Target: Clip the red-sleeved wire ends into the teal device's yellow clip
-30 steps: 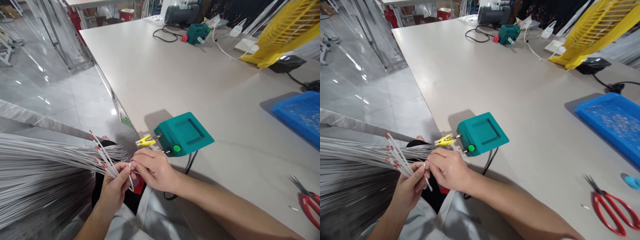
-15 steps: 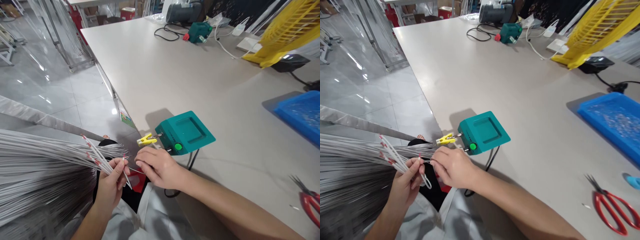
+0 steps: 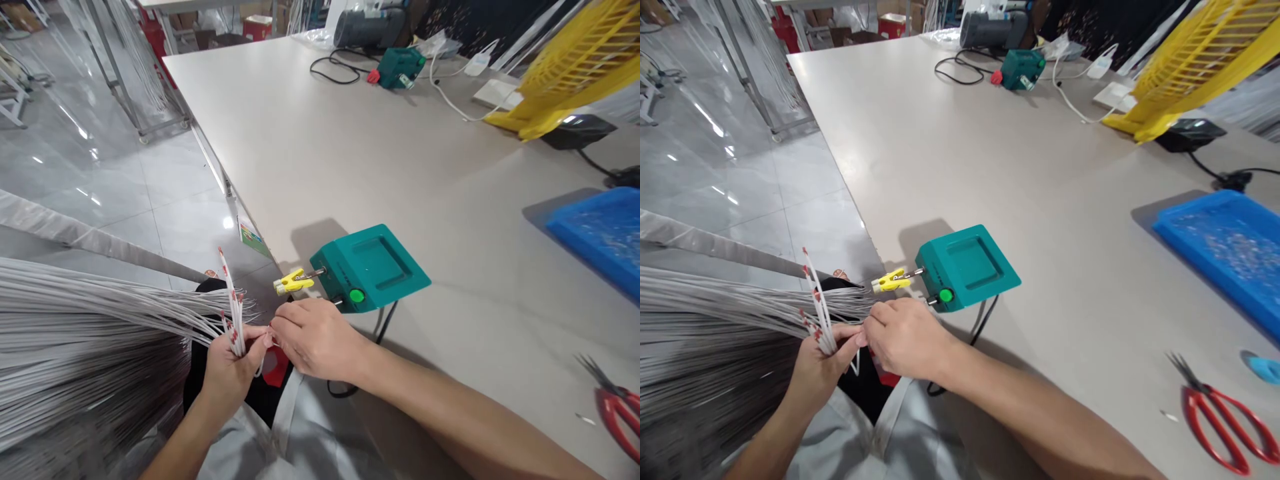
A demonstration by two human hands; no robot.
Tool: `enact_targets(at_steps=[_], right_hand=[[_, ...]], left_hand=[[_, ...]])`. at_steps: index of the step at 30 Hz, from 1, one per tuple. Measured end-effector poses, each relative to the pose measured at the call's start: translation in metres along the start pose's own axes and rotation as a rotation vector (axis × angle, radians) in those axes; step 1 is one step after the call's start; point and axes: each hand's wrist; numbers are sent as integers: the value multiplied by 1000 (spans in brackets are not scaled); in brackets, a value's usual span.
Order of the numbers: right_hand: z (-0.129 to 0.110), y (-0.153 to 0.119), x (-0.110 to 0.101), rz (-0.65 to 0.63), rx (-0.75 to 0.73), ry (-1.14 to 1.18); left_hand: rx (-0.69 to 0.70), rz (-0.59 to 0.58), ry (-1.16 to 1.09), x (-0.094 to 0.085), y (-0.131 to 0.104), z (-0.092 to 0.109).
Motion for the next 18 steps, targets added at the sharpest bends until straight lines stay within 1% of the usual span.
enact_targets(at_steps=[2, 4, 7, 9, 10, 11, 14, 16, 18], right_hand=[[-2, 0, -3, -23, -7, -57], [-4, 0, -10, -24, 9, -46], [-3, 0, -29, 52, 68, 16], [3, 1, -42, 127, 110, -53], [8, 2, -47, 105, 129, -122], [13, 3, -50, 52, 137, -195], [27, 9, -56, -162, 163, -356], [33, 14, -59, -273, 173, -385], [37, 20, -62, -350, 199, -351]], left_hand=[[-8, 15, -16, 3, 0, 1], [-31, 22, -52, 4, 2, 1], [-51, 57, -145, 3, 7, 1], [-28, 62, -213, 2, 12, 2], [-13, 52, -238, 1, 13, 3], [-5, 38, -257, 1, 15, 4], [-23, 3, -295, 4, 20, 9], [-45, -14, -326, 7, 23, 12], [-62, -21, -357, 9, 25, 14]])
Point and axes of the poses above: each hand's wrist, its own y-axis towards the middle knuckle, its own x-axis out of the palm, z = x × y, and after that the axes turned 6 degrees about y, right-handed
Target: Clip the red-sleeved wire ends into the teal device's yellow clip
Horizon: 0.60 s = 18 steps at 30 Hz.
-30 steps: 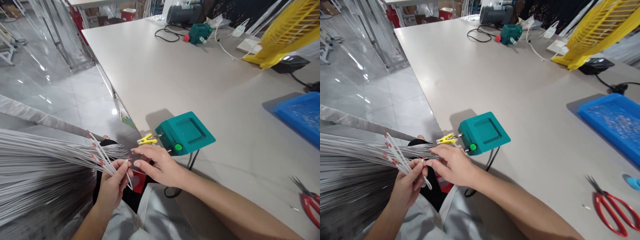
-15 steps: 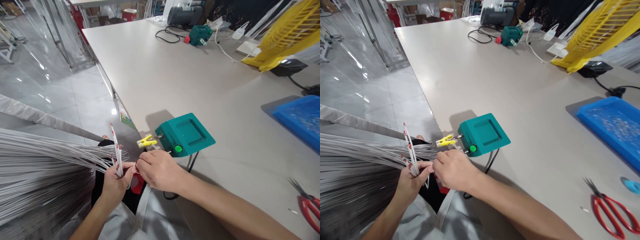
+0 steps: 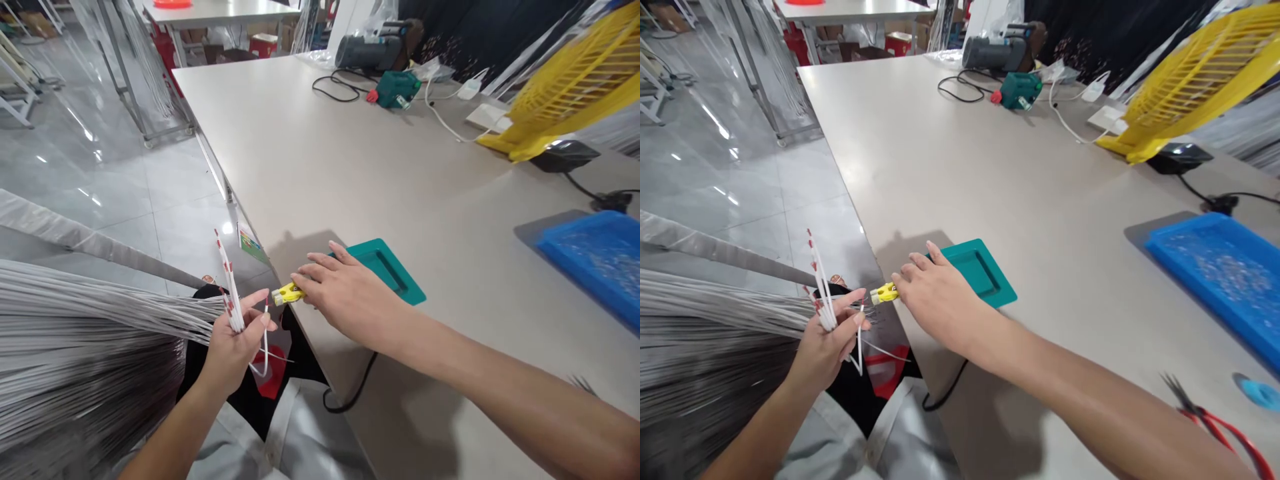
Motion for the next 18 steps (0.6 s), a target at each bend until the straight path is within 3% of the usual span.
enact_targets(at_steps=[5, 18], right_hand=[[6, 10, -7, -96, -15, 94], [8, 9, -1, -80, -29, 59]], left_hand=[[1, 32, -21, 5, 5, 4], [-17, 81, 20, 11, 10, -1]])
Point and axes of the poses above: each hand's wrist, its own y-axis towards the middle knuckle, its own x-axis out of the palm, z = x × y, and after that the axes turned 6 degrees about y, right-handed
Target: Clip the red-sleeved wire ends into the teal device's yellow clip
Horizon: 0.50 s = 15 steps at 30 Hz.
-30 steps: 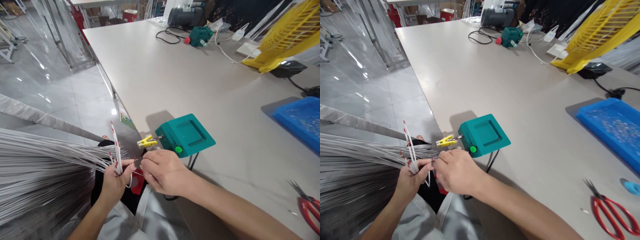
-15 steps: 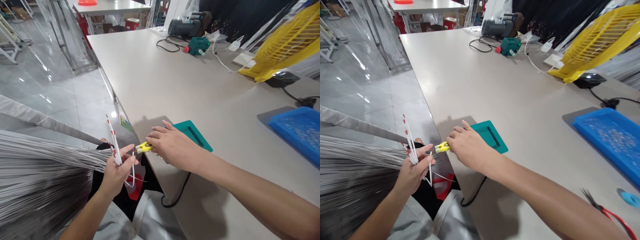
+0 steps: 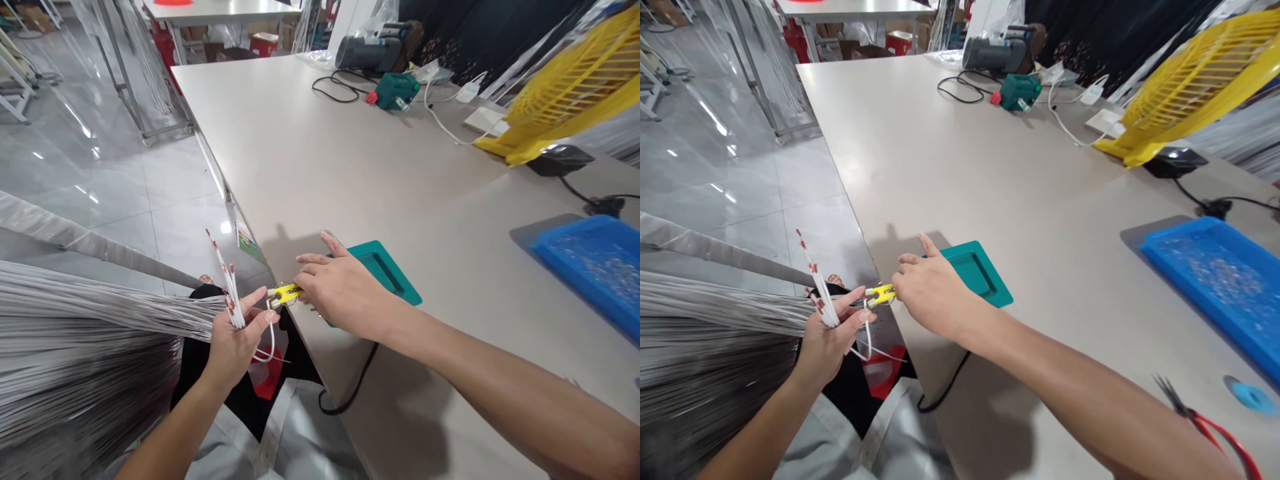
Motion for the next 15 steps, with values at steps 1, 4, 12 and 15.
enact_targets(at_steps=[1, 4, 12, 15], right_hand=[[0, 0, 0, -4, -1, 1], [0, 0, -2, -22, -1, -5], [-3, -1, -4, 3, 42, 0], [-3, -2, 0, 3, 27, 0]], left_hand=[[7, -1, 20, 0, 0, -1], [18, 7, 80, -1, 1, -1], [56, 42, 140, 0, 0, 2], [73, 55, 142, 0, -1, 3]])
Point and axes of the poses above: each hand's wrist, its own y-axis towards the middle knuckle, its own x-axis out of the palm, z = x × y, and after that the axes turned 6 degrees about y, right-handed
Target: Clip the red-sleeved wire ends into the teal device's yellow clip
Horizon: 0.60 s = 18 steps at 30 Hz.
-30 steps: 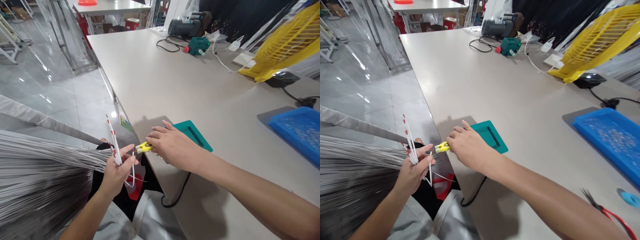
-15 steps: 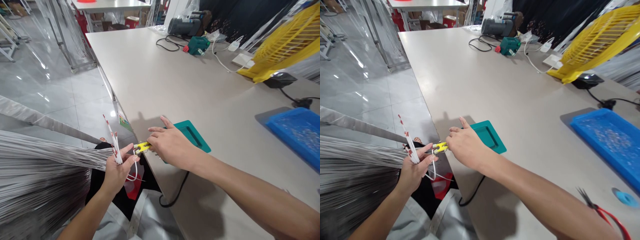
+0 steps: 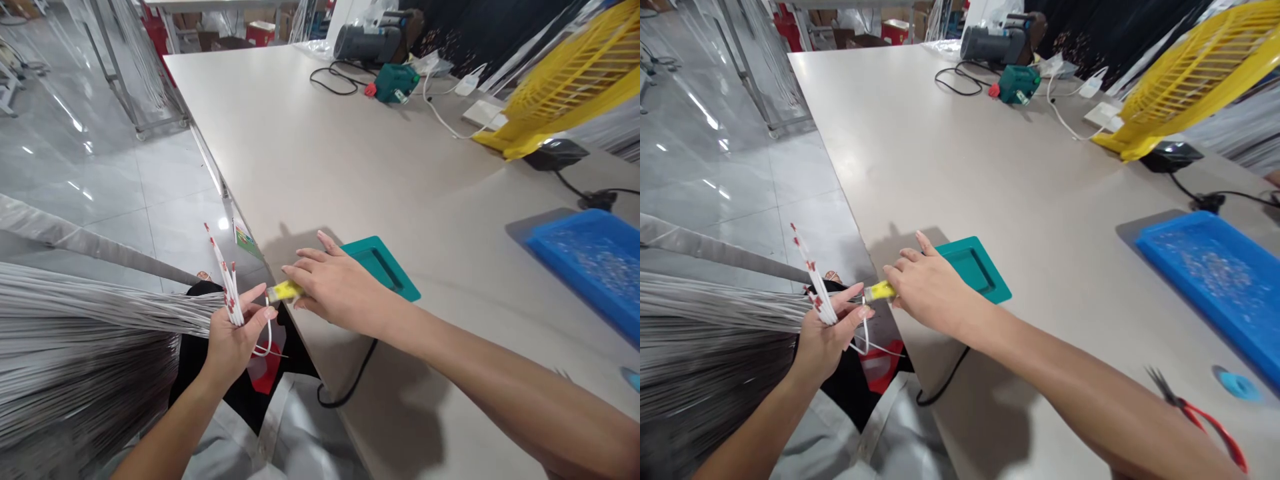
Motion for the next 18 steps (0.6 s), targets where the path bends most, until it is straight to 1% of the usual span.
enact_targets(at_steps=[4, 8, 10, 12, 14, 16, 18], right_hand=[[2, 0, 4, 12, -9, 1], [5, 0, 4, 30, -5, 47], [4, -2, 3, 67, -4, 94], [-3, -5, 3, 178, -18, 157], [-16, -10, 6, 358, -42, 251], [-31, -13, 11, 500, -42, 413], [-45, -14, 18, 511, -39, 606]], left_hand=[[-9, -9, -16, -3, -1, -1], [0, -16, -44, -8, -3, -2], [-6, -22, -98, -11, -5, -3], [-22, -21, -171, -14, -6, -3], [-38, -25, -240, -18, -8, -4], [-58, -52, -294, -22, -11, -2], [-76, -101, -344, -26, -14, 1]])
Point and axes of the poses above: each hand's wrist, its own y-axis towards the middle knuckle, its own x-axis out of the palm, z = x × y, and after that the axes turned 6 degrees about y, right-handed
